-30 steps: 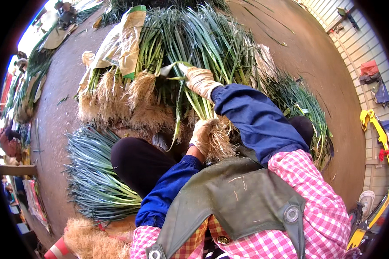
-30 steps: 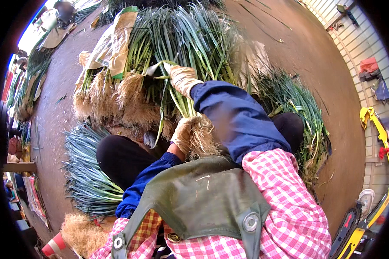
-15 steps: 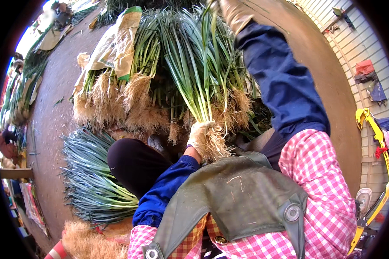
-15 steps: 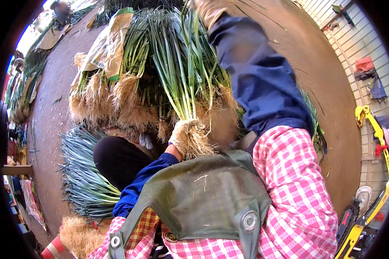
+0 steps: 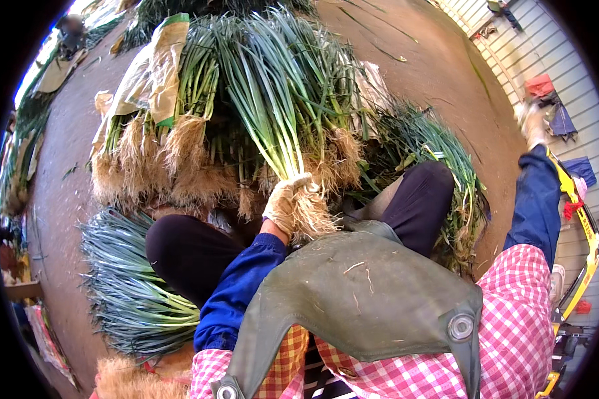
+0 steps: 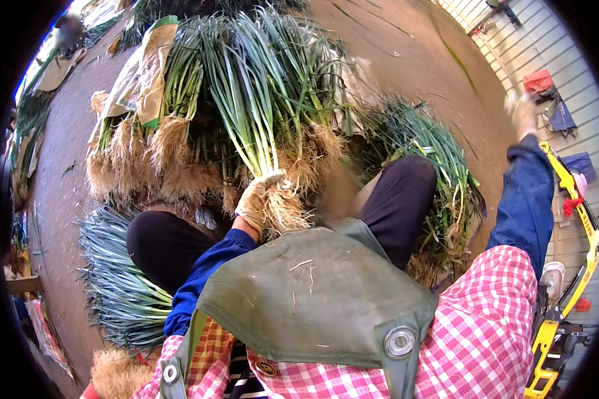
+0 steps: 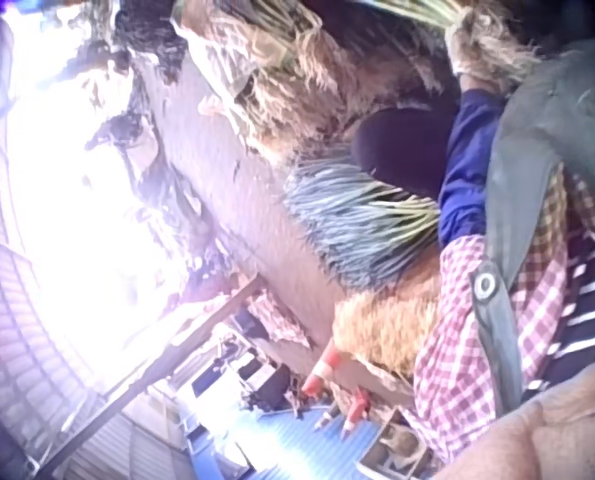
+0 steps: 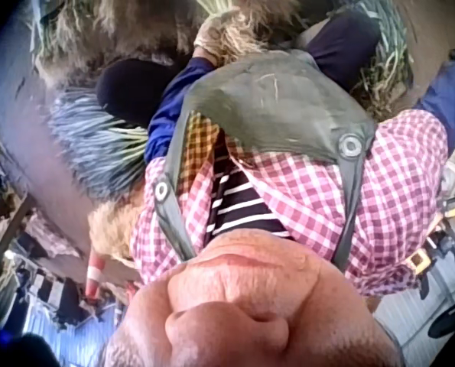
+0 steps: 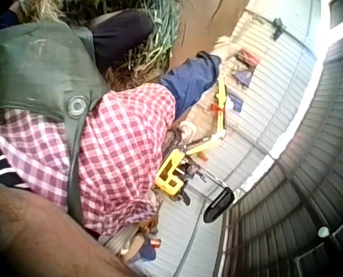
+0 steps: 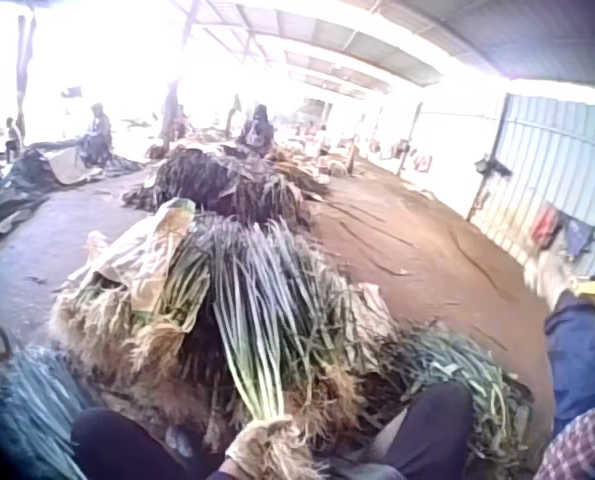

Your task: The person cleans and separates scallions from large bundles on the floor, removing outer layers and roots by hand and placing them into a new pile.

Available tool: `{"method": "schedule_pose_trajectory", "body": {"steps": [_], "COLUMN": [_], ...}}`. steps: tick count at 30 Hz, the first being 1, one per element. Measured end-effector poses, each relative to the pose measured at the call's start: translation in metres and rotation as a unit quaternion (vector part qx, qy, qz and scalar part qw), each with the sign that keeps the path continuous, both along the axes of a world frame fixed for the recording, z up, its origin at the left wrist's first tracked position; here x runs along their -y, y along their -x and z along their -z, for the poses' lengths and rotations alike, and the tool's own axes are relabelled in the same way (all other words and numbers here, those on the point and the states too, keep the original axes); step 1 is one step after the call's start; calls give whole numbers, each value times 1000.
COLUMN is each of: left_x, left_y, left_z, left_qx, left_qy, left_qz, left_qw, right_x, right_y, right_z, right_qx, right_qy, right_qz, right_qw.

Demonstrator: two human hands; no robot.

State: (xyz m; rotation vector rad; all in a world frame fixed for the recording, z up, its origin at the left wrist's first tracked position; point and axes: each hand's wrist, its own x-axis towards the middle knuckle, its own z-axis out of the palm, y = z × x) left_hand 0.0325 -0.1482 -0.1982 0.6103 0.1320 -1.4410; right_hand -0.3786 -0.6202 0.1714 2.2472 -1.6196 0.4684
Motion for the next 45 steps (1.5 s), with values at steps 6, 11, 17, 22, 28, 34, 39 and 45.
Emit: {"method": "schedule_pose_trajectory", "body": {"steps": [6,11,17,22,28,34,39,45], "left_x": [-33,-31,-16,-30,-26,-26,-41,-34], "left_y": [-30,-33,-17,-44,-14,-16,-16,-15], "left_z": [-36,-25,-24,19,-24,-41,-49,-28], "left_qx": [-75,-32,-28,93,-103,-102,-56,-41], "left_qy": [90,45,29,-86,103,79,48,32], "left_qz": [-113,-108,-68,-109,-1,-15,-36,-74], "left_qw": [987,993,997,986,989,991,997,996], "right_x": [-106,-229,-259,-312,-287,-313,-332,-325], "right_y": [-91,-290,-374,-406,-380,-389,-381,-373], "right_z": [204,241,349,332,390,323,326,356], "right_qx": [87,336,-14,162,194,356,509,452], "right_qy": [-296,-614,-400,-572,-561,-445,-482,-424], "right_qz": [-41,-224,-197,-207,-370,-424,-247,-258], "right_qw": [950,678,895,777,715,703,669,741]}}
